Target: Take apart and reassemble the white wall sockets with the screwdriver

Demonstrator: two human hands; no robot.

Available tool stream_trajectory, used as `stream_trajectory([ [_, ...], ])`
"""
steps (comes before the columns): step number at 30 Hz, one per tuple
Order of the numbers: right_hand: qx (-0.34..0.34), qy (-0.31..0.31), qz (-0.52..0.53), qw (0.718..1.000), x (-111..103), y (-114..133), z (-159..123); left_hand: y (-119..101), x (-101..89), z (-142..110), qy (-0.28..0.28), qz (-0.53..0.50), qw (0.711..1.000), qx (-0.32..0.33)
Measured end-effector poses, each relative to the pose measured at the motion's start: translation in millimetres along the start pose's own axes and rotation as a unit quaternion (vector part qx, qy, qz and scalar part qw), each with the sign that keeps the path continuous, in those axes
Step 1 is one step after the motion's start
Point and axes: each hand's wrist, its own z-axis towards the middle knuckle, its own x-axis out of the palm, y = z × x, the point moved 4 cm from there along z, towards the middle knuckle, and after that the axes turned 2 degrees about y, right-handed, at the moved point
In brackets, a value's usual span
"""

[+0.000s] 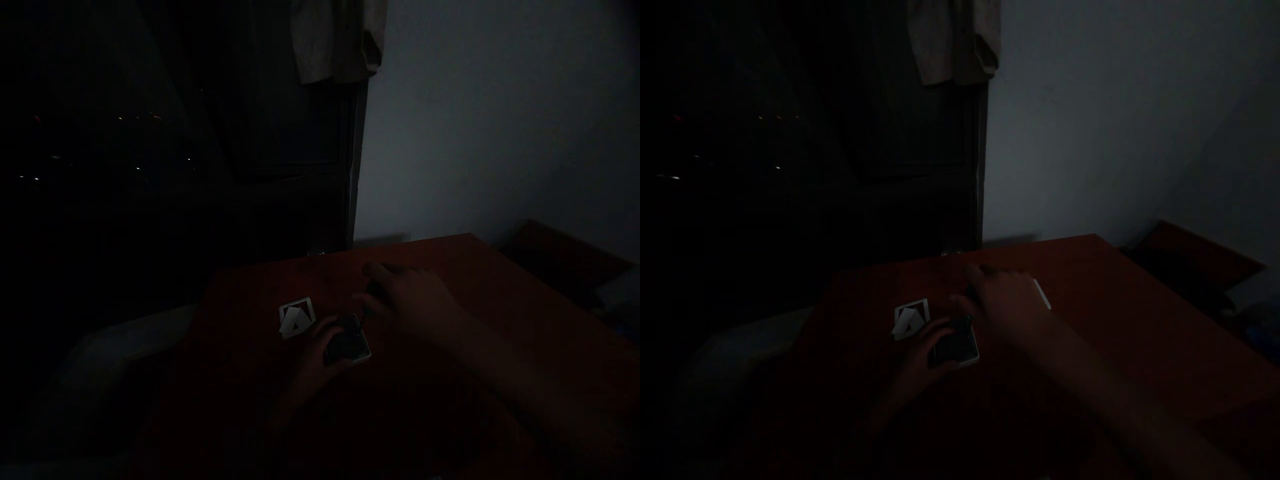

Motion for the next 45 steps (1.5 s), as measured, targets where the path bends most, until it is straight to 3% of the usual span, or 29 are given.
stream_trajectory([
  [4,-0.078,0.017,0.104,0.991,-0.6,4.1,-2.5,2.0,1.2,0.1,-0.002,-0.009,1.000,0.004],
  [11,0.006,-0.016,-0.021,1.000,3.2,-0.7,0.3,3.4,2.1,-1.0,-0.003,-0.012,1.000,0.010],
  [16,-0.086,0.014,0.110,0.990,-0.6,5.0,-4.4,4.7,2.9,-0.4,-0.008,-0.014,1.000,0.006],
  [23,-0.008,-0.015,-0.015,1.000,4.2,1.1,1.5,-1.5,0.3,0.1,0.000,-0.014,1.000,0.001],
  [30,-0.090,0.020,0.136,0.986,1.6,5.3,-4.0,0.9,1.1,-0.1,0.007,-0.010,1.000,-0.012],
  [37,0.026,-0.024,-0.022,0.999,7.9,-2.3,1.4,2.5,2.0,-0.3,0.000,-0.015,1.000,0.007],
  [43,-0.077,0.008,0.146,0.986,3.6,-1.5,-3.5,2.7,1.7,-0.4,0.003,-0.011,1.000,-0.001],
  [45,-0.077,0.008,0.148,0.986,4.8,-2.9,-3.1,3.2,1.8,-0.5,0.002,-0.008,1.000,0.005],
])
